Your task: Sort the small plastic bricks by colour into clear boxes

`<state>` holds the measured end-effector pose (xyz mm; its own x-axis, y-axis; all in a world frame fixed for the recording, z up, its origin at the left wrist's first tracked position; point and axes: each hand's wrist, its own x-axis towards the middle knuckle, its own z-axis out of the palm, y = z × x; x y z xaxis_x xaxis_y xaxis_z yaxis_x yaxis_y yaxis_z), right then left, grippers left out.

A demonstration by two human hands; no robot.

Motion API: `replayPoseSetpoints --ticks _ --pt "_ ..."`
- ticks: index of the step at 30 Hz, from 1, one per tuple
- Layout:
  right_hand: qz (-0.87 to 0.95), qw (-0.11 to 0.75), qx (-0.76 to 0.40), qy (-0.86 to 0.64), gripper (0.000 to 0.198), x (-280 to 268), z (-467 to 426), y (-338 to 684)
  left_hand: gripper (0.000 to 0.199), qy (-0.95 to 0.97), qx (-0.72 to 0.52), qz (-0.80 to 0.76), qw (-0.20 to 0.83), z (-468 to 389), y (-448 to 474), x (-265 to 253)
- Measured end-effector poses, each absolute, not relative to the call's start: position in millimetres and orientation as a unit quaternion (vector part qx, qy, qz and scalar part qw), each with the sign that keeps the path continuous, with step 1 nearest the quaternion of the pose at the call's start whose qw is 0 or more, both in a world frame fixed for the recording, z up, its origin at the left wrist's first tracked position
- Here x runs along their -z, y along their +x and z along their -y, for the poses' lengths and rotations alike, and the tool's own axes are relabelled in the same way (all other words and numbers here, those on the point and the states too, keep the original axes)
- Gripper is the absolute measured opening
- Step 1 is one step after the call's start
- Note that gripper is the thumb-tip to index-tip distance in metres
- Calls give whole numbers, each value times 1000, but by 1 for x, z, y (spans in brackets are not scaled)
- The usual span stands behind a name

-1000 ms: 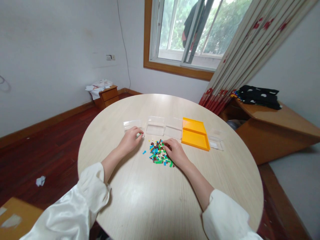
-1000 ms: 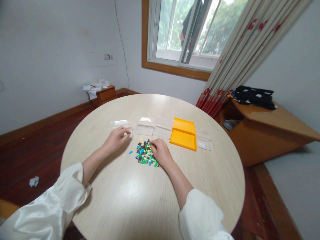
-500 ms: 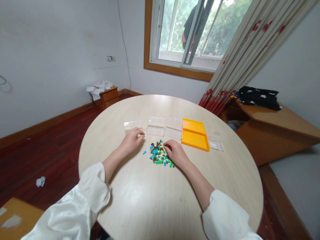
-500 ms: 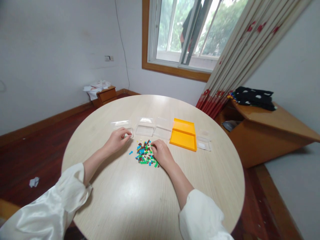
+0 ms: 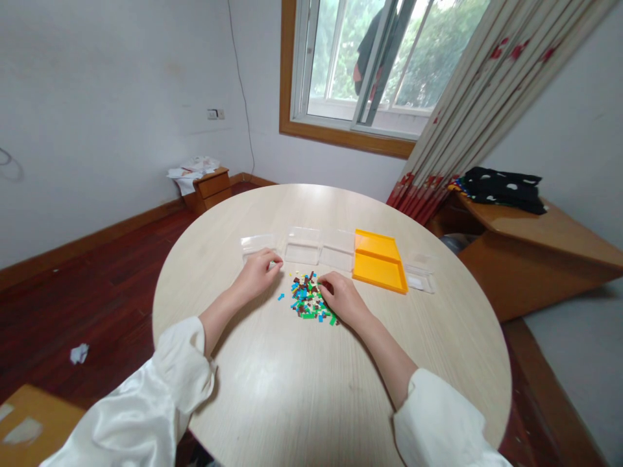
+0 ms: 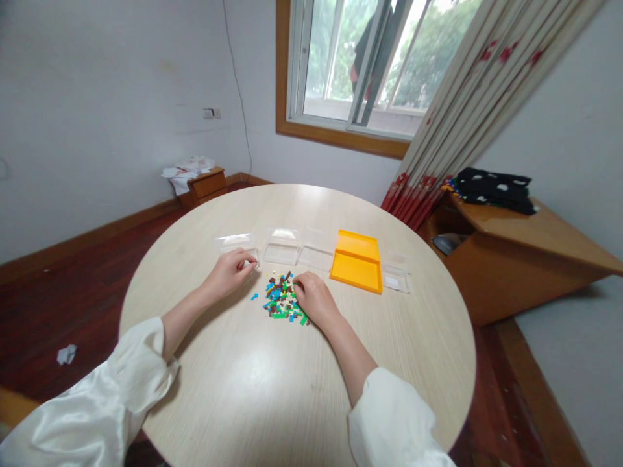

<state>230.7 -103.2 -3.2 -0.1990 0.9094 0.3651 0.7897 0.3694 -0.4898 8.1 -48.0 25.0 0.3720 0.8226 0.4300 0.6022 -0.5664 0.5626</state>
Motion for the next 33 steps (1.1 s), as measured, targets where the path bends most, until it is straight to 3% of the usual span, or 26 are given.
replayPoseSetpoints --ticks 19,22,26,29,33 --pt "754 331 -84 -561 12 1 103 231 18 801 -372 -423 203 49 12 -22" --pt "754 353 -74 -549 11 -1 103 231 18 770 -386 -422 282 50 15 -21" --pt "747 416 -46 -517 9 -10 109 224 18 692 -363 -399 479 56 20 -26" --pt "755 454 -28 -473 9 -20 119 212 28 627 -331 -358 608 62 23 -30" --pt "779 465 -27 -419 9 -27 128 199 39 600 -290 -296 684 68 26 -31"
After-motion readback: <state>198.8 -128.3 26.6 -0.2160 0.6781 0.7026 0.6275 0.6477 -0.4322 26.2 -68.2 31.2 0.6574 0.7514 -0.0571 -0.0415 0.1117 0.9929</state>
